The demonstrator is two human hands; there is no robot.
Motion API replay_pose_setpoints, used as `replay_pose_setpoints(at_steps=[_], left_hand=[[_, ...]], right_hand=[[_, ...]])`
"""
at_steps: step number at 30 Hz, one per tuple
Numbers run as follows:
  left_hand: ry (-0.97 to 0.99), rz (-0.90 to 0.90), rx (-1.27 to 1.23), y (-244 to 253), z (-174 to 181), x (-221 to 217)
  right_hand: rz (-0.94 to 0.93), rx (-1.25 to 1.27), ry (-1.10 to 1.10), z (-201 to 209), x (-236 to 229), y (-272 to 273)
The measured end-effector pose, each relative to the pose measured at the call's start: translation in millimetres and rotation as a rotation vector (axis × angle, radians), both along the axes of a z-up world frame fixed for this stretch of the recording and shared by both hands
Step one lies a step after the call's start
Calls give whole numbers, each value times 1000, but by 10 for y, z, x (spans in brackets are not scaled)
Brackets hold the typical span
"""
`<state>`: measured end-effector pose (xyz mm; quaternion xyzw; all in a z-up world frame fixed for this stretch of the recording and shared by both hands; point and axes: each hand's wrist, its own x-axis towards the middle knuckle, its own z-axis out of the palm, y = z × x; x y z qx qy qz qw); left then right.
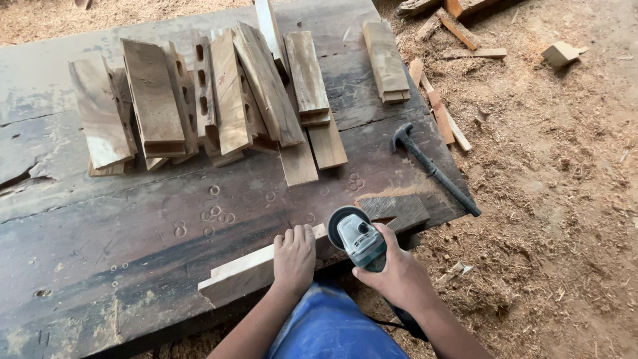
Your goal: The person uses an angle grinder with a sanding disc to smooth the surfaces and edges of small rectangular wooden pieces on a workbench. They handle the pieces one at a time, flipping them to sand multiple sides, and place finished pieces back on the bench.
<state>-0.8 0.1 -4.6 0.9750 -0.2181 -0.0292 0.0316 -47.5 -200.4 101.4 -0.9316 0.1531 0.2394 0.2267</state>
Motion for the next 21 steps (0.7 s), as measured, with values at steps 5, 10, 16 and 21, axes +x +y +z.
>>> replay_pose_setpoints(at_steps=[5, 10, 16, 21], left_hand=[[53, 6, 38, -4, 30, -21], [35, 2, 20, -7, 58, -18], [3, -11, 12, 6, 49, -22], [-22, -15, 2, 8, 34, -29]], right_hand=[[19, -42, 42, -7, 48, 18], [23, -24, 16, 29, 62, 4], [39, -43, 15, 52, 76, -4], [26, -27, 27, 19, 58, -30]])
